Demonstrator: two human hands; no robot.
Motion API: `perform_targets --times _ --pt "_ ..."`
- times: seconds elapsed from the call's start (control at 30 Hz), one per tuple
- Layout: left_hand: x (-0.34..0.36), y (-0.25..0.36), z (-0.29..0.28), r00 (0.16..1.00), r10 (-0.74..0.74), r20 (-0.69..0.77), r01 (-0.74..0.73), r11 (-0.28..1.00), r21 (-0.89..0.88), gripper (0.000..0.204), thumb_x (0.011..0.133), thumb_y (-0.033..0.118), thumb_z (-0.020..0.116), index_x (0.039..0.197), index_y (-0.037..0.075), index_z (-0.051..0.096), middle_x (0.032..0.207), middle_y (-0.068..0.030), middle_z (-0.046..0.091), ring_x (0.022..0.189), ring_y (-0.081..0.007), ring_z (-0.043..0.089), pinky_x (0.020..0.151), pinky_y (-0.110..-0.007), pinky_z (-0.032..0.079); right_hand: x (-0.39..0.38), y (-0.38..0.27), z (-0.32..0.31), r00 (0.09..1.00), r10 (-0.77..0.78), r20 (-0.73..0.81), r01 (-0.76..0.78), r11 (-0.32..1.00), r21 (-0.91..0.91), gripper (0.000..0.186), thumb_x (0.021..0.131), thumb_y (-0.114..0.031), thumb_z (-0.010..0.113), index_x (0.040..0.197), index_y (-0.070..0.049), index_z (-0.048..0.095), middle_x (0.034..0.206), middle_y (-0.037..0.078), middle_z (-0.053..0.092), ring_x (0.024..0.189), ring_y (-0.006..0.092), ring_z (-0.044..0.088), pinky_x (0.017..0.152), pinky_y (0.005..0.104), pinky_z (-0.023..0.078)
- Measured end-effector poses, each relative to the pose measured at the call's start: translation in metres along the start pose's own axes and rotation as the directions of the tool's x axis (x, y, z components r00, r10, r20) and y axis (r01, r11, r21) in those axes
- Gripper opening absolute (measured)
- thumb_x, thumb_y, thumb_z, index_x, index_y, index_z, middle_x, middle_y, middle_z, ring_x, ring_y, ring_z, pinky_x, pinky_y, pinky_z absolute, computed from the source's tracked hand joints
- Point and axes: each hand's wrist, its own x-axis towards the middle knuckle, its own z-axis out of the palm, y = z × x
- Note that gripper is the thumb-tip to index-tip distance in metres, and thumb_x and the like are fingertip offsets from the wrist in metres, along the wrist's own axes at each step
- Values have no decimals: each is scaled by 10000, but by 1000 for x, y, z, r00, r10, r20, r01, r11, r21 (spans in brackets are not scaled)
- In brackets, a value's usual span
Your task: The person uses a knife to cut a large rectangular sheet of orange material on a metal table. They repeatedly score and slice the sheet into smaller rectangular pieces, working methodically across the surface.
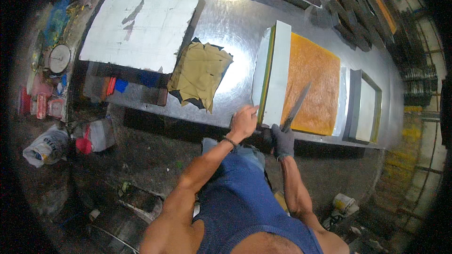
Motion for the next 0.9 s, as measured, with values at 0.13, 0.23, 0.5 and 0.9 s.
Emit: perform_targets --times 0.13,0.23,0.5,0.9 --pt "-18 2 3 999 0 42 1 1000 -15 369 873 118 582 1220 69 697 1062 -207 646 992 -408 626 864 -500 511 11 7 1 998 -64 -16 64 998 -13 260 887 -246 722 934 -28 590 718 44 619 525 157 573 377 321 428" --pt "-23 3 4 999 13 47 -11 1000 -26 364 870 116 584 1213 69 697 1125 -196 643 1006 -405 627 882 -500 512 17 11 1 999 39 8 -39 999 13 272 891 -245 727 964 -26 583 734 42 624 533 161 584 386 323 440" --pt "-30 9 4 990 50 136 -56 997 46 396 870 145 587 1251 69 660 1183 -174 607 1055 -390 604 940 -511 476 13 7 3 999 -26 -25 27 999 46 233 891 -205 726 966 -8 628 777 58 657 572 162 604 433 323 460" --pt "-29 16 1 979 41 198 -70 987 145 477 871 231 646 1300 29 599 1208 -197 582 1096 -395 577 946 -514 455 13 1 3 1000 -3 22 1 995 102 210 867 -202 738 906 -30 625 742 34 631 563 154 593 469 310 448"
